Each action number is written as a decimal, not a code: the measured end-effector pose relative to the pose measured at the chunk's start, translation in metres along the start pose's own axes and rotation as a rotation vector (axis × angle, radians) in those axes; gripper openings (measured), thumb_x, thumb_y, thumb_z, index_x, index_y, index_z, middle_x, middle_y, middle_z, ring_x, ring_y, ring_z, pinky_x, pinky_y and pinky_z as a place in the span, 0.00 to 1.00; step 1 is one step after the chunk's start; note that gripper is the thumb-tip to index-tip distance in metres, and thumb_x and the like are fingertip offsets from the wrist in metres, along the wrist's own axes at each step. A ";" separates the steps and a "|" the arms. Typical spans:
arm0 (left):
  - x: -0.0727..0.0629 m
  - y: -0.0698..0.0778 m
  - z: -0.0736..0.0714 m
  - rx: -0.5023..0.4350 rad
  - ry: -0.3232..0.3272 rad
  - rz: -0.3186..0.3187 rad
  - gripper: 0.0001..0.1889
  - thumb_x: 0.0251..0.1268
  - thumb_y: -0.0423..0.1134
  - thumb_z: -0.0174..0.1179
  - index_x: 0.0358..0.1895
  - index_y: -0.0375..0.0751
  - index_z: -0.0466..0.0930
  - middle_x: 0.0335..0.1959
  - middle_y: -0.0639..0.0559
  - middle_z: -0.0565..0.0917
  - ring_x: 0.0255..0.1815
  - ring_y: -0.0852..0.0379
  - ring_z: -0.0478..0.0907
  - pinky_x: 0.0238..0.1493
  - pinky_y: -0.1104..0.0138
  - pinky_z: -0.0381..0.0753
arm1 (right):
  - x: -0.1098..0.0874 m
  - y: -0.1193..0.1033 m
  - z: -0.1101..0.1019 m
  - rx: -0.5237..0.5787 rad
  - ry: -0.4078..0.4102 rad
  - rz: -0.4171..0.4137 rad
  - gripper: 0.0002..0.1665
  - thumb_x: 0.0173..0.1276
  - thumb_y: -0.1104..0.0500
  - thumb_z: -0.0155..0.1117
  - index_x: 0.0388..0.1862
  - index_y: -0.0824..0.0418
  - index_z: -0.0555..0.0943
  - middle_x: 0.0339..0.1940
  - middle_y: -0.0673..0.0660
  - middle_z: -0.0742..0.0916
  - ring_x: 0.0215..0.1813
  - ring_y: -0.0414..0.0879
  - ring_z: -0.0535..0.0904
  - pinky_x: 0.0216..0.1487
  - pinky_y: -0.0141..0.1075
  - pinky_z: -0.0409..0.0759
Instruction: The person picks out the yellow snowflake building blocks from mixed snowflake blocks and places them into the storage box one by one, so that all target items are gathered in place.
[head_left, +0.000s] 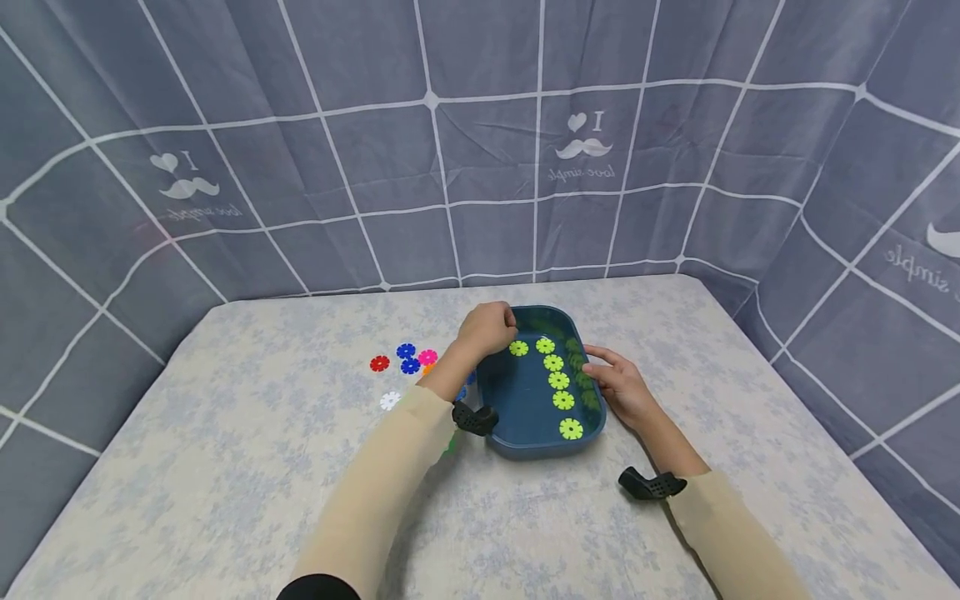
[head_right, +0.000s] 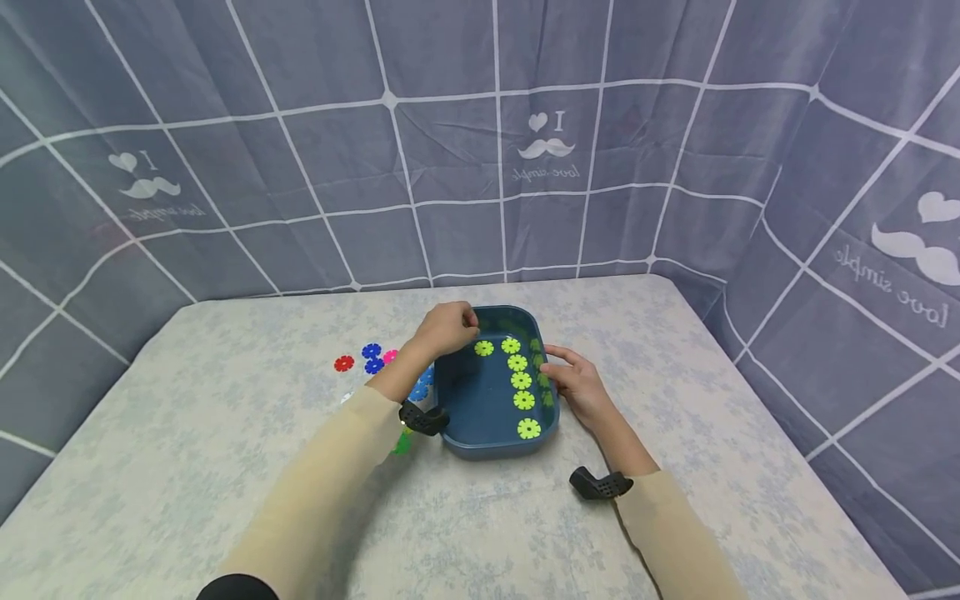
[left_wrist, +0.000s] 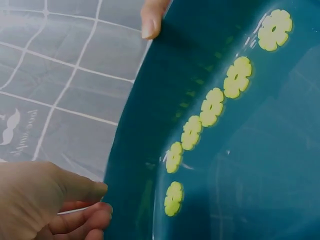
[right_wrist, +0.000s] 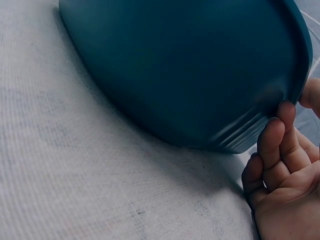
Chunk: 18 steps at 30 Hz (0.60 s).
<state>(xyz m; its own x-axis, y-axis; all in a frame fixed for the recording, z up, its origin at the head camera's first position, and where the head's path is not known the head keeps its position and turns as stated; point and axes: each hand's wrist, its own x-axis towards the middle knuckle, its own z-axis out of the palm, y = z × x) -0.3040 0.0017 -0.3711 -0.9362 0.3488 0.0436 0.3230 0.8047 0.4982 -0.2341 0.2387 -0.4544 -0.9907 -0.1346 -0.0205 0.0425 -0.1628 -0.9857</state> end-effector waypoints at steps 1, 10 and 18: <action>-0.002 -0.001 -0.002 -0.017 -0.001 0.002 0.04 0.69 0.36 0.57 0.39 0.40 0.80 0.34 0.50 0.81 0.29 0.54 0.74 0.35 0.63 0.75 | 0.000 0.000 0.000 0.001 -0.004 0.000 0.32 0.73 0.66 0.56 0.71 0.74 0.59 0.38 0.52 0.87 0.34 0.41 0.83 0.37 0.33 0.82; -0.017 -0.020 -0.016 -0.057 0.038 -0.007 0.06 0.70 0.37 0.57 0.42 0.39 0.81 0.39 0.47 0.83 0.34 0.52 0.79 0.40 0.59 0.78 | 0.000 0.001 -0.002 0.006 -0.013 0.003 0.32 0.73 0.66 0.56 0.71 0.74 0.59 0.37 0.51 0.87 0.35 0.41 0.84 0.37 0.33 0.82; -0.030 -0.044 -0.027 -0.096 0.034 -0.043 0.06 0.70 0.38 0.58 0.41 0.39 0.80 0.36 0.46 0.82 0.31 0.51 0.77 0.34 0.61 0.77 | 0.000 0.000 -0.001 0.000 -0.014 0.006 0.32 0.74 0.65 0.55 0.71 0.74 0.58 0.36 0.50 0.88 0.35 0.41 0.84 0.37 0.33 0.82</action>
<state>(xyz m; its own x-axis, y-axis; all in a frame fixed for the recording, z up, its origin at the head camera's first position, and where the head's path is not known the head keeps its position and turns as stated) -0.2943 -0.0572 -0.3705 -0.9537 0.2967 0.0486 0.2687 0.7685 0.5807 -0.2342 0.2400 -0.4546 -0.9885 -0.1495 -0.0237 0.0481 -0.1618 -0.9856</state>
